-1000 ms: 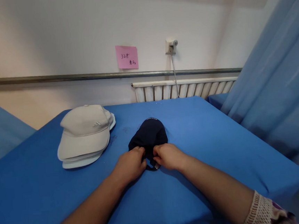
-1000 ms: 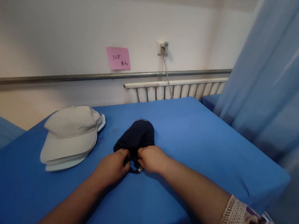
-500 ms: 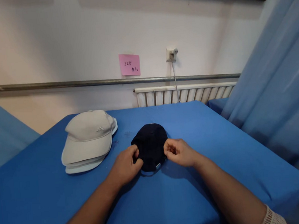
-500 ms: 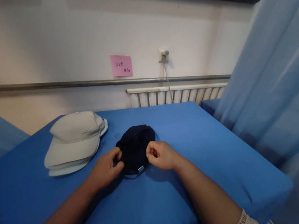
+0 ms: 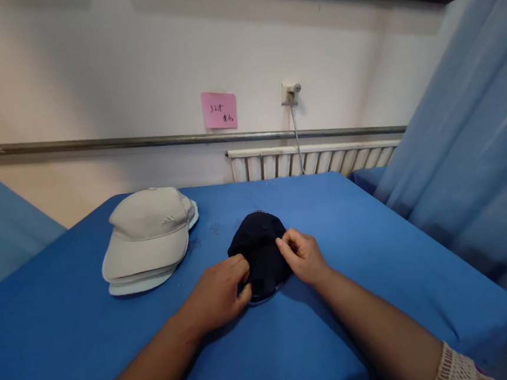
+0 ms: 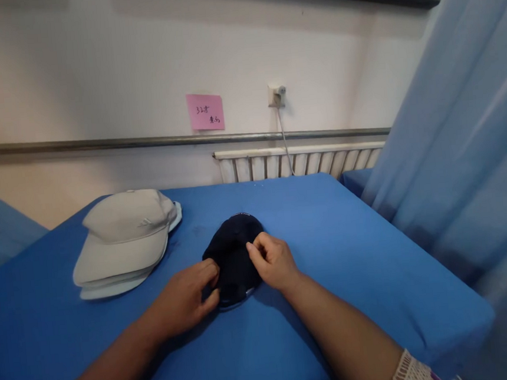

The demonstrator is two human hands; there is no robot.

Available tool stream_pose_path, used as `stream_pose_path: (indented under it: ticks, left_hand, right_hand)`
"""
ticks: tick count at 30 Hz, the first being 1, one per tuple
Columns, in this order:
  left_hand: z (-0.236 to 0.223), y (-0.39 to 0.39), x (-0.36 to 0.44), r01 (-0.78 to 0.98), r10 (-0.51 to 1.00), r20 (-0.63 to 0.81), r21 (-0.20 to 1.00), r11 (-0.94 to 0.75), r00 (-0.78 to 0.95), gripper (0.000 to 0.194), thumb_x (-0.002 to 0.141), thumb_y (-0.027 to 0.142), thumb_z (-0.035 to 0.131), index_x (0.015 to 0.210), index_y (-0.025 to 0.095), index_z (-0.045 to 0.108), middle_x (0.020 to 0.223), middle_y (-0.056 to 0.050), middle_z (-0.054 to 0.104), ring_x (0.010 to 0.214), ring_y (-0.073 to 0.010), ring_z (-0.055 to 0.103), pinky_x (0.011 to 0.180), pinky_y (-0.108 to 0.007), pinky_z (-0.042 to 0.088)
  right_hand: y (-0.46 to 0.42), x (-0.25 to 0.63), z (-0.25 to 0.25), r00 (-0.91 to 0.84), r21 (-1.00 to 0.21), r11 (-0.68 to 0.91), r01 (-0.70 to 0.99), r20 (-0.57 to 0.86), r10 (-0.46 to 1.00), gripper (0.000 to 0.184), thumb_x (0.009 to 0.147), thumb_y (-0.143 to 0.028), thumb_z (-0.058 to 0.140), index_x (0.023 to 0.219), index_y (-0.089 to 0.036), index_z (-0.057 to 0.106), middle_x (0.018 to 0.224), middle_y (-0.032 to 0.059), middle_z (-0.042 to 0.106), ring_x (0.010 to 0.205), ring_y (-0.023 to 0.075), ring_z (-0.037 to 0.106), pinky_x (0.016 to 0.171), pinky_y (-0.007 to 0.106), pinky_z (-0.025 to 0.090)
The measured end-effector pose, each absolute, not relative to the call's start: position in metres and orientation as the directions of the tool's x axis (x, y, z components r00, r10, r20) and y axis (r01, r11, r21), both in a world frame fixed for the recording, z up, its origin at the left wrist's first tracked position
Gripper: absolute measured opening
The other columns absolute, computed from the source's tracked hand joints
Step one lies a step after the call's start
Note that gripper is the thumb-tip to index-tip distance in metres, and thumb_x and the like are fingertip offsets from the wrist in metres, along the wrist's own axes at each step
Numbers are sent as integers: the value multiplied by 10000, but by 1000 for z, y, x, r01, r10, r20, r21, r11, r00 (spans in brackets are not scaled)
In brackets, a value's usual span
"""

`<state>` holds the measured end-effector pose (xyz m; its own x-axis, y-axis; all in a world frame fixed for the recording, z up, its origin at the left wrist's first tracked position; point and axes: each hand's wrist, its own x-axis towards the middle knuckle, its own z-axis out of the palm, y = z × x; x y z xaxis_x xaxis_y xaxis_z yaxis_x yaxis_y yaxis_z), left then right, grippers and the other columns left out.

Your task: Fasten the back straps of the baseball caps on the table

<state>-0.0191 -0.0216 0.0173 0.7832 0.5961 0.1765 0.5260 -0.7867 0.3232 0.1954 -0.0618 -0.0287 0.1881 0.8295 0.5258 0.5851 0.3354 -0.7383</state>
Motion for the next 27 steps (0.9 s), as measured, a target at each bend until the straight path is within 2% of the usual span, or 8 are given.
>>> stream_pose_path:
  ticks: [4,7,9,12,15,21,24,27]
  left_hand:
    - [19,-7,-28,542,701,162,523,-658,695,228,824,367,522,677,193,503,664,11,559,608,-137,486,582,-268,356]
    - [14,10,-35,621,831,178,587,-520,527,282,839,412,499,660,195,508,596,23,529,565,-134,471,553,-265,353]
    - [10,18,-38,630,857,200,603,-489,475,228,825,408,533,759,193,564,661,15,577,604,-145,509,583,-271,388]
    - [4,24,-38,570,820,241,618,-542,519,244,824,400,563,940,194,622,843,-21,642,738,-171,575,680,-294,444]
    - [0,25,-36,504,798,226,672,-543,559,240,832,410,561,863,188,646,836,-31,637,769,-181,579,719,-309,452]
    - [-1,27,-35,253,881,88,940,-227,464,292,829,454,580,875,168,621,834,-37,640,773,-167,582,755,-307,465]
    - [-4,29,-35,282,888,-9,950,-136,459,307,830,465,560,818,161,596,713,-15,604,657,-145,550,661,-283,453]
    - [-8,32,-37,483,904,1,845,-230,428,295,793,464,562,755,172,582,632,5,576,583,-143,515,568,-263,402]
  right_hand:
    - [-59,198,-30,212,-753,360,551,543,812,285,915,-333,477,662,-216,417,563,-59,412,512,93,385,529,236,320]
    - [-58,197,-31,220,-761,366,536,545,809,294,909,-337,486,651,-216,415,554,-64,390,506,91,371,526,236,318]
    - [-59,196,-32,206,-760,376,531,546,812,299,908,-337,488,646,-216,414,557,-61,391,510,92,373,527,236,321]
    - [-60,195,-32,178,-759,375,532,534,827,299,909,-343,493,648,-216,420,558,-56,398,516,96,380,527,236,322]
    - [-60,195,-33,162,-764,374,525,521,838,294,912,-347,495,657,-214,433,561,-54,403,524,98,388,534,235,326]
    - [-56,197,-37,171,-791,367,489,500,849,290,916,-356,494,670,-208,449,578,-51,416,547,99,401,539,228,324]
    - [-55,198,-38,199,-817,353,456,480,854,294,917,-369,494,674,-209,451,578,-54,409,548,99,398,539,226,328]
    - [-54,199,-39,223,-832,351,430,475,851,294,913,-368,501,670,-209,450,566,-62,390,526,94,378,526,225,322]
